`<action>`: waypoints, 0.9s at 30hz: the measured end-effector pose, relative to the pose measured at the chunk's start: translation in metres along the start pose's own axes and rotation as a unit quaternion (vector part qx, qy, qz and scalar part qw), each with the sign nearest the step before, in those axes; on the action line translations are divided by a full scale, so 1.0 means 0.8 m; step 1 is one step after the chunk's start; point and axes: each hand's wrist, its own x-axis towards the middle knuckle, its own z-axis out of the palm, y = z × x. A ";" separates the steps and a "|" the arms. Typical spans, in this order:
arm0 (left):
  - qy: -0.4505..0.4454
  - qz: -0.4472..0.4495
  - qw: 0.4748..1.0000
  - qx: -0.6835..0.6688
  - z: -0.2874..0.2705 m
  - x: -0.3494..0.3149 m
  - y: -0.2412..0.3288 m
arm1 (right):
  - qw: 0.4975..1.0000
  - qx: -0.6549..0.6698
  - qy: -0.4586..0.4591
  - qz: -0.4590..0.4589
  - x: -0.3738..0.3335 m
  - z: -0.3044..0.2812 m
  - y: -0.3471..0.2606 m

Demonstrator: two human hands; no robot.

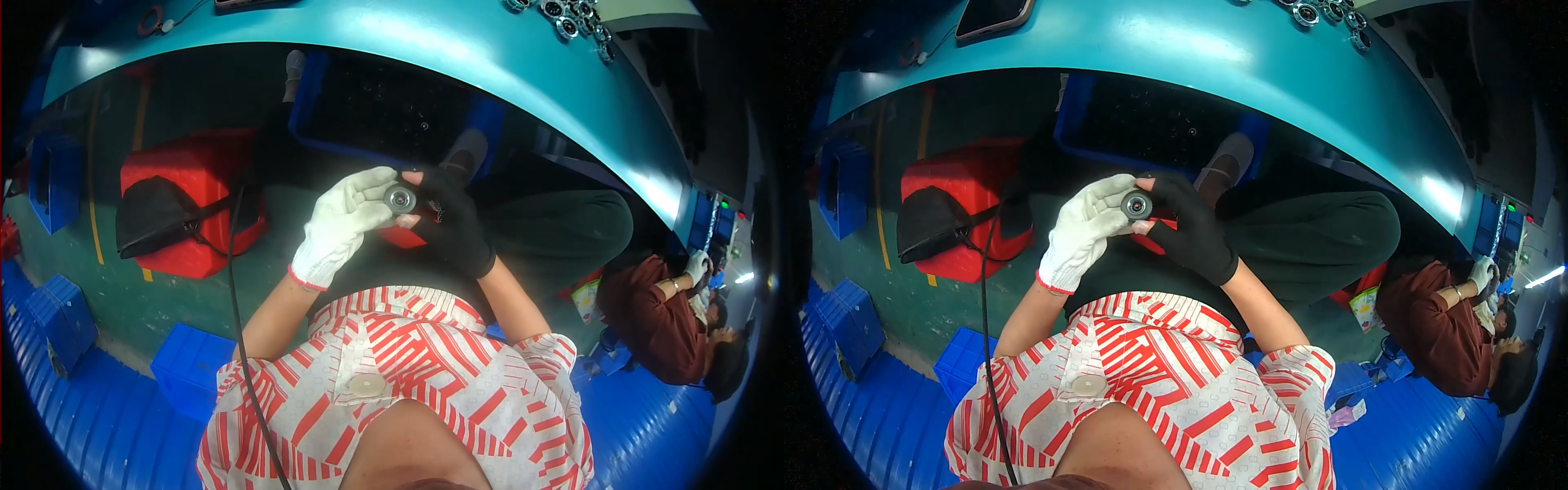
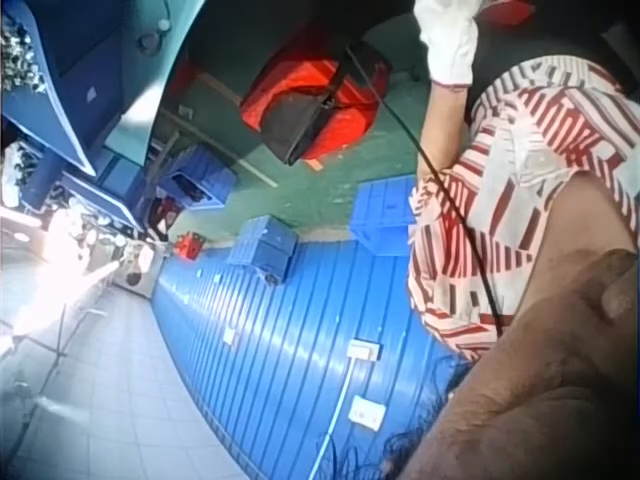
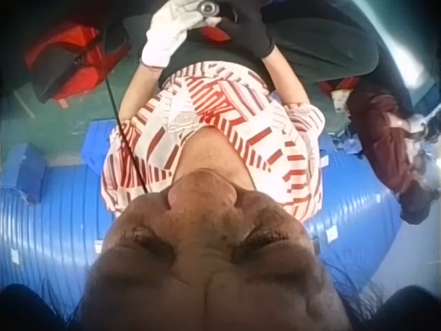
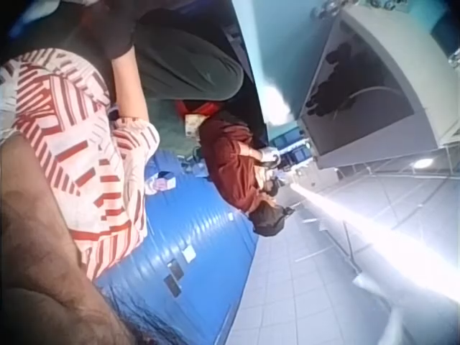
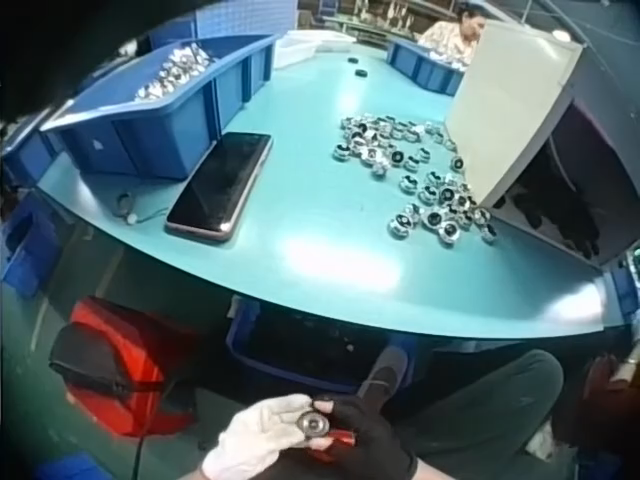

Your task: The recorder is assembling and inspecting individual fidget spinners at a factory workstation.

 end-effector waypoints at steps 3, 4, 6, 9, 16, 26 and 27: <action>-0.014 0.021 0.999 0.024 0.003 -0.001 0.004 | 1.000 0.011 0.005 0.029 -0.001 0.001 -0.001; -0.014 0.021 0.999 0.024 0.006 -0.001 0.006 | 0.999 0.012 -0.003 0.040 -0.002 0.002 -0.001; -0.008 0.021 1.000 0.002 0.011 -0.002 0.009 | 0.999 0.023 0.004 0.037 -0.003 0.004 0.001; -0.004 -0.013 0.999 -0.031 0.008 0.000 0.007 | 0.999 0.030 0.012 0.029 -0.003 0.004 0.003; 0.015 -0.020 0.999 -0.021 0.003 -0.001 0.001 | 1.000 0.008 0.018 0.019 -0.001 0.004 0.003; 0.057 -0.019 0.994 0.088 0.017 -0.006 0.007 | 0.999 0.024 0.013 0.020 0.004 0.009 -0.002; 0.051 0.004 0.992 0.113 0.019 -0.008 0.006 | 0.993 0.083 0.004 0.087 0.002 0.008 0.004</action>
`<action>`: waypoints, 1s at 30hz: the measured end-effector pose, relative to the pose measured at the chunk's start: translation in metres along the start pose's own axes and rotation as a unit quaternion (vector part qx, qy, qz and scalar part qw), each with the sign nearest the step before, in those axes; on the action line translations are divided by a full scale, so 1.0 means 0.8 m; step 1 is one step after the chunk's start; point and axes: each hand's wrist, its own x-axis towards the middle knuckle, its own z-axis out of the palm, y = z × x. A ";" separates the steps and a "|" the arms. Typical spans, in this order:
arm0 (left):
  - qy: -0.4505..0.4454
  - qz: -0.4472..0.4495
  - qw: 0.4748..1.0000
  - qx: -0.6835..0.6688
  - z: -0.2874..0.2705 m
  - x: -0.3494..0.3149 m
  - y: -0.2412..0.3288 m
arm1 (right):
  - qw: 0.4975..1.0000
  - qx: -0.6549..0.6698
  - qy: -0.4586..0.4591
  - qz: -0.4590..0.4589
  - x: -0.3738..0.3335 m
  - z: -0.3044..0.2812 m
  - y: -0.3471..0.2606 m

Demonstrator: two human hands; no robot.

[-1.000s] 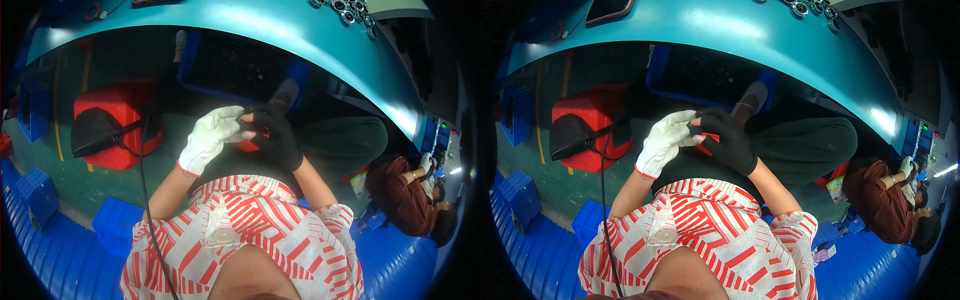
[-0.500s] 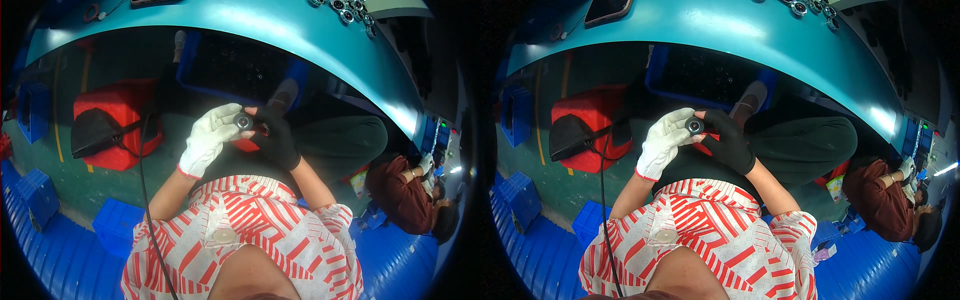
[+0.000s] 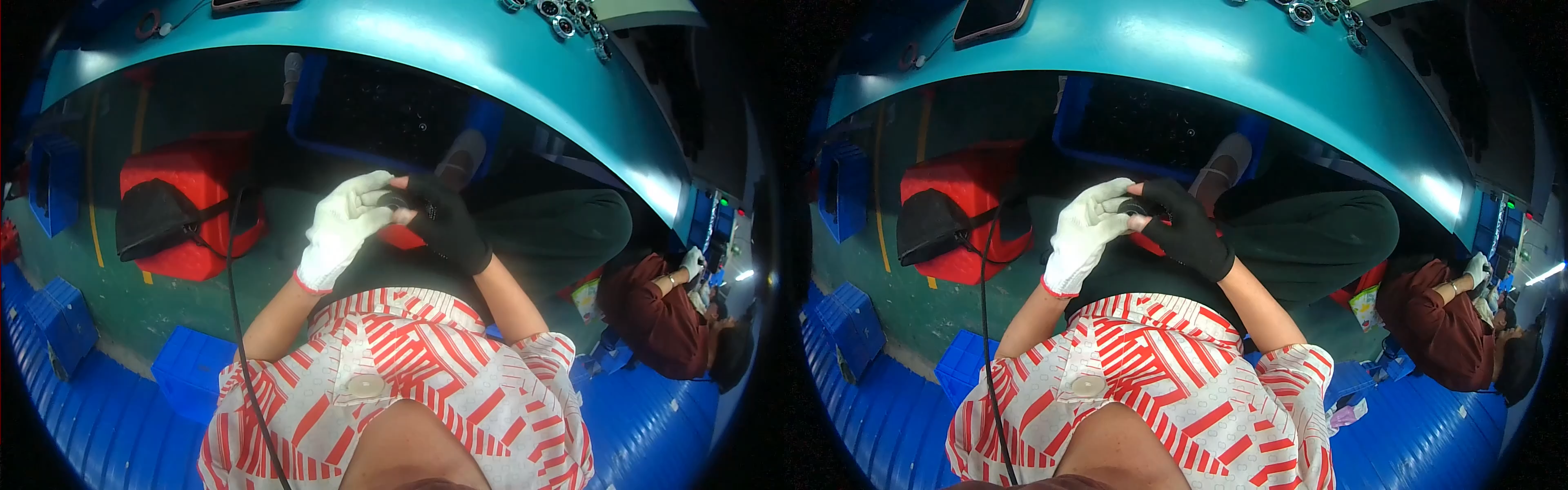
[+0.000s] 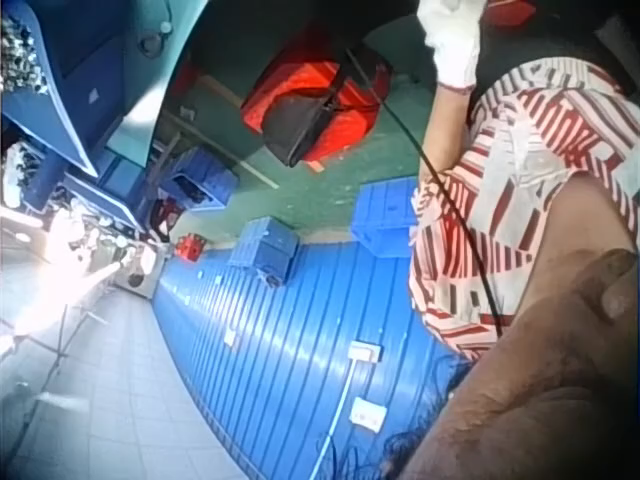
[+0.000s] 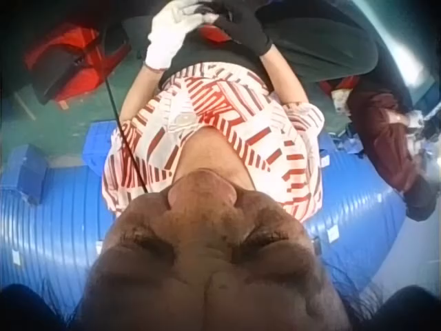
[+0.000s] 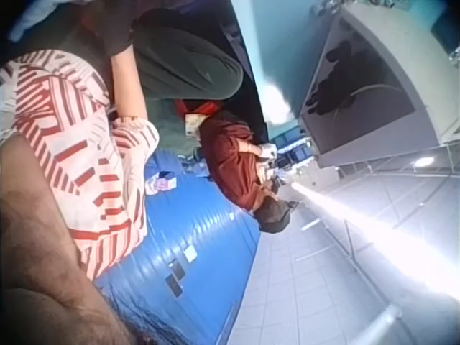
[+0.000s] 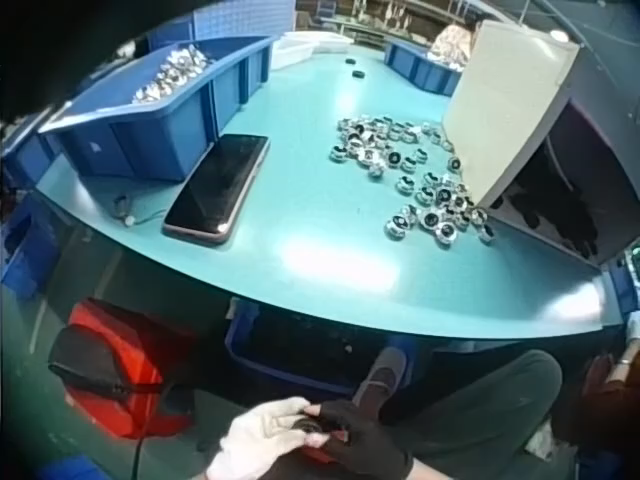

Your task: The recorder is assembling and inspecting individual fidget spinners at a factory workstation.

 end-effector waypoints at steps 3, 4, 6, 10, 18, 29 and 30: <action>-0.011 0.007 1.000 0.014 -0.001 -0.002 -0.008 | 0.997 0.032 -0.006 0.074 0.000 -0.001 0.004; 0.001 -0.009 0.999 0.051 -0.002 -0.002 -0.006 | 0.997 0.008 -0.005 0.080 0.000 -0.001 0.004; 0.006 -0.013 0.998 0.060 0.002 -0.004 0.002 | 0.995 0.031 0.010 0.094 0.001 0.004 -0.002; 0.006 -0.012 0.997 0.073 -0.001 -0.003 0.004 | 0.991 0.083 0.026 0.101 0.002 0.006 0.005; 0.062 0.007 0.997 0.042 -0.006 0.006 -0.010 | 0.969 -0.219 -0.002 -0.116 -0.003 0.000 -0.012; 0.052 -0.001 0.996 -0.077 0.001 0.031 -0.002 | 0.949 -0.231 0.133 -0.167 0.022 -0.014 -0.007; 0.059 0.000 0.997 -0.049 -0.008 0.036 -0.004 | 0.942 -0.310 0.106 -0.075 0.025 -0.024 -0.017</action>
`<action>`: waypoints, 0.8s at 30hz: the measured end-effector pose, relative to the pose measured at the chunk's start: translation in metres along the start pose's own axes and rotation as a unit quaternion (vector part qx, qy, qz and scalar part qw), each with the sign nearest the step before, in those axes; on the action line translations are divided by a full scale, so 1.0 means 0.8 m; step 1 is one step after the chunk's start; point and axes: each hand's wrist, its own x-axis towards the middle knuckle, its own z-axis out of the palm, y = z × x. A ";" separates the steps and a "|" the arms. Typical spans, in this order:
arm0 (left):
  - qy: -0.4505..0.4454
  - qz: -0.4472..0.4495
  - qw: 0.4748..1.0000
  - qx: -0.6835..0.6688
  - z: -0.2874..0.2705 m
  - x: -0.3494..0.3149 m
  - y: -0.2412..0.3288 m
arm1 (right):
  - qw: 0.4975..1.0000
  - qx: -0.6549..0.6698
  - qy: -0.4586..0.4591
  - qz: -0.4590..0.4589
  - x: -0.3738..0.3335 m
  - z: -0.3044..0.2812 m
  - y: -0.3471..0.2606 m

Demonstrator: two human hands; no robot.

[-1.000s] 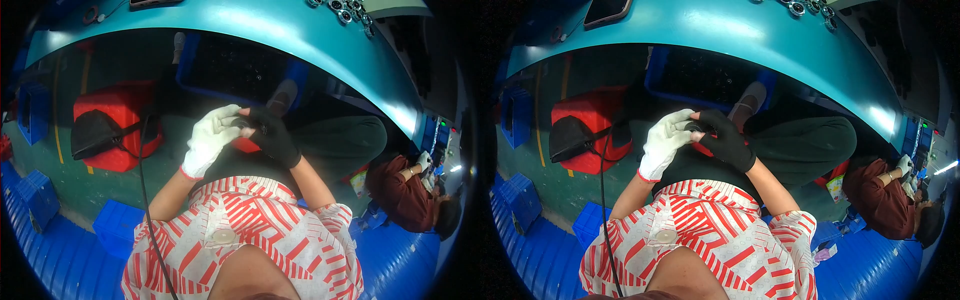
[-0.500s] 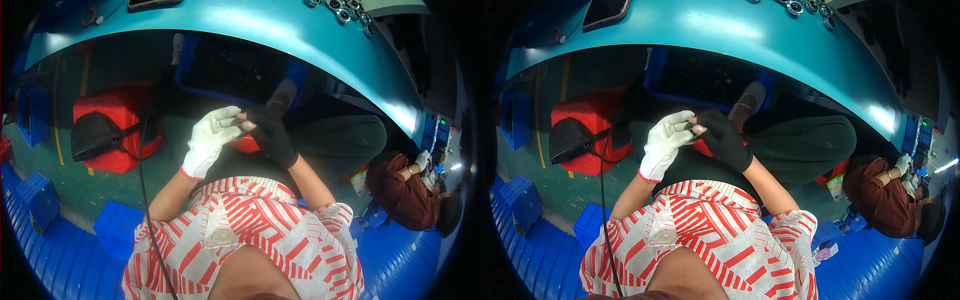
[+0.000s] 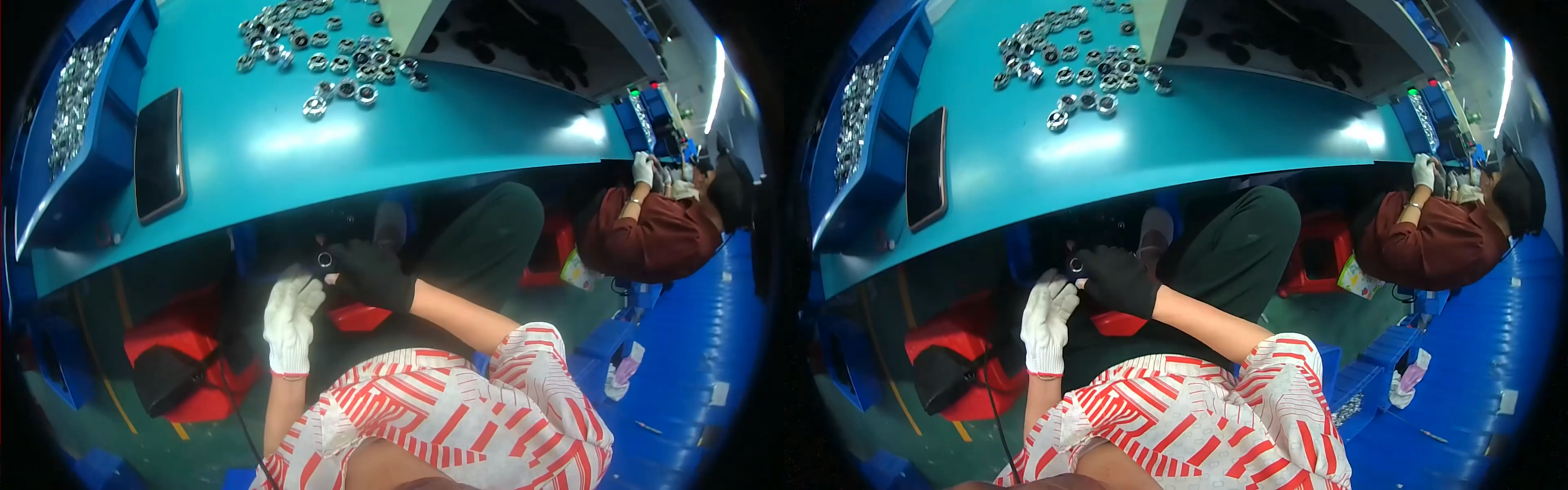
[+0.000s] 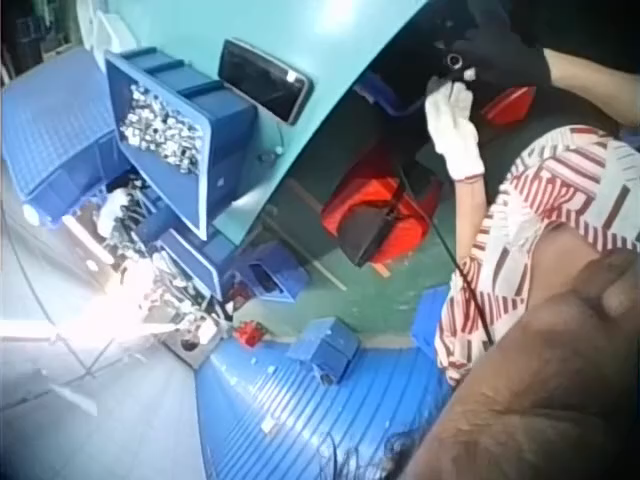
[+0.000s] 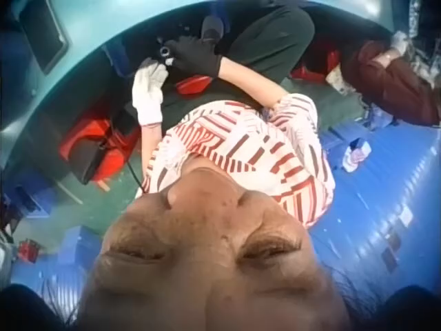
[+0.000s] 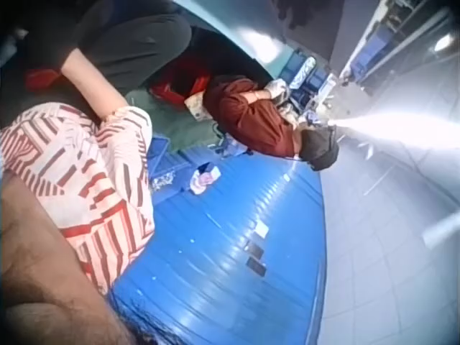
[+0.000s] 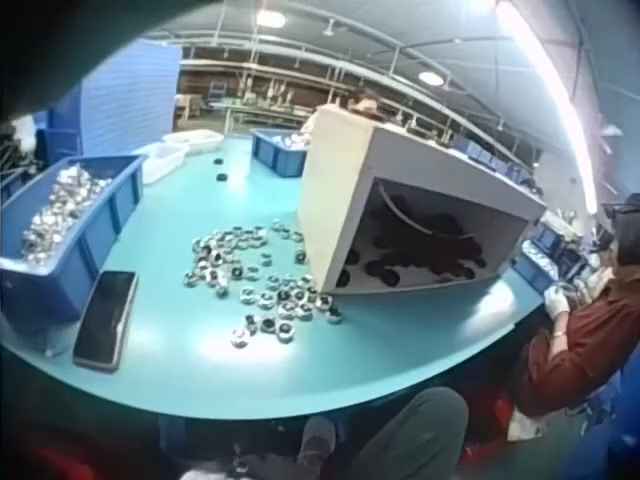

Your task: The recorder is assembling and inspecting individual fidget spinners at a factory workstation.

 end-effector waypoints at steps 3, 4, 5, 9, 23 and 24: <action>-0.003 -0.010 1.000 0.025 -0.014 0.003 -0.004 | 0.990 -0.124 -0.032 0.056 0.011 -0.048 -0.021; 0.003 -0.011 1.000 0.029 -0.012 0.001 -0.005 | 0.994 -0.093 0.045 -0.042 0.011 -0.064 -0.024; 0.011 -0.014 0.999 0.027 -0.015 0.000 -0.006 | 0.981 -0.060 0.116 -0.141 0.011 -0.080 -0.026; -0.001 -0.030 1.000 0.009 -0.020 0.002 -0.015 | 0.948 -0.119 0.242 -0.167 0.051 -0.192 0.006; -0.031 -0.046 0.998 -0.002 0.022 -0.005 -0.004 | 0.950 -0.182 0.251 0.034 0.141 -0.293 0.111; -0.028 -0.048 0.998 -0.005 0.023 -0.007 -0.004 | 0.953 -0.138 0.268 0.033 0.120 -0.284 0.097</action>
